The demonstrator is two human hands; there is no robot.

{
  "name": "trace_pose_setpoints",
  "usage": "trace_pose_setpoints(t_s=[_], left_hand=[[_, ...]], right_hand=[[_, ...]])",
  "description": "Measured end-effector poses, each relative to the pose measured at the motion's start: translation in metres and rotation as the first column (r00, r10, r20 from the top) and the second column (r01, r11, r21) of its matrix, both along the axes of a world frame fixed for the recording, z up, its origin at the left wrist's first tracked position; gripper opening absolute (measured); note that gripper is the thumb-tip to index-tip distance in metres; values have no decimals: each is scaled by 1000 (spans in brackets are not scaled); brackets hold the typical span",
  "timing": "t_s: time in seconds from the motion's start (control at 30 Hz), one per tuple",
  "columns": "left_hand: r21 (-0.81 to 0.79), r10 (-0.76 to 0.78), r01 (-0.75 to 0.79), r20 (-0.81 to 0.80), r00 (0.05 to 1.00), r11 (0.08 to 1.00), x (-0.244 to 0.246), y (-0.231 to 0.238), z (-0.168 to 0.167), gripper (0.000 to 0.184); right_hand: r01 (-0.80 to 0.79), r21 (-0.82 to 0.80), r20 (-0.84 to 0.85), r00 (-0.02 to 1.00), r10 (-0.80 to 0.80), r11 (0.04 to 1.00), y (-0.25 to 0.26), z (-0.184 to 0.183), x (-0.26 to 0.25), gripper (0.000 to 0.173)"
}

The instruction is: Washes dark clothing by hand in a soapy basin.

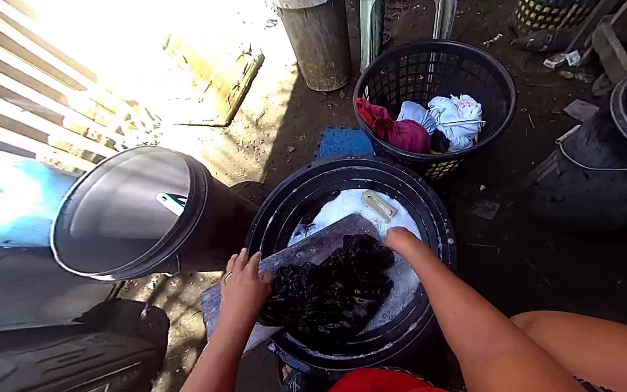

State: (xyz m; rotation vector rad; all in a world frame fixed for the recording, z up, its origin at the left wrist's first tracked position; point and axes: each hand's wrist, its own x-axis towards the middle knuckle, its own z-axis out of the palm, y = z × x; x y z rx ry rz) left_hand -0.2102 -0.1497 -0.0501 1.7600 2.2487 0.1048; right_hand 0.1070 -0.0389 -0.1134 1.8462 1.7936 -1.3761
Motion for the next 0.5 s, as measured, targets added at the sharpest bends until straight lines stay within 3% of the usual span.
trace_pose_setpoints(t_s=[0.07,0.13,0.23,0.3,0.37,0.4,0.47,0.5], left_hand=[[105,-199,188,99,975,976,40,12,-6,34],[43,-357,355,128,925,934,78,19,-22,38],[-210,-412,424,102,906,881,108,27,-51,53],[-297,-366,384,117,923,874,109,31,-67,40],[-192,-290,334,224,931,923,108,35,-64,24],[-130,-245,293,297,923,947,110,39,-54,19],[-84,-139,198,453,881,977,116,49,-13,16],[-63,-103,157,515,851,986,119,51,12,14]], right_hand=[[-75,-130,225,969,103,989,-18,-28,11,39],[-47,-168,242,966,87,985,-33,-54,15,40],[76,-272,-47,995,-92,959,-13,-56,0,41],[49,-286,-382,910,-161,957,-3,-22,-21,37],[-134,-110,-594,803,43,985,2,42,-35,29],[-213,-3,-635,755,163,977,4,62,-36,45],[-294,120,-675,677,295,948,4,61,-35,76],[-276,149,-673,675,302,949,3,47,-34,75]])
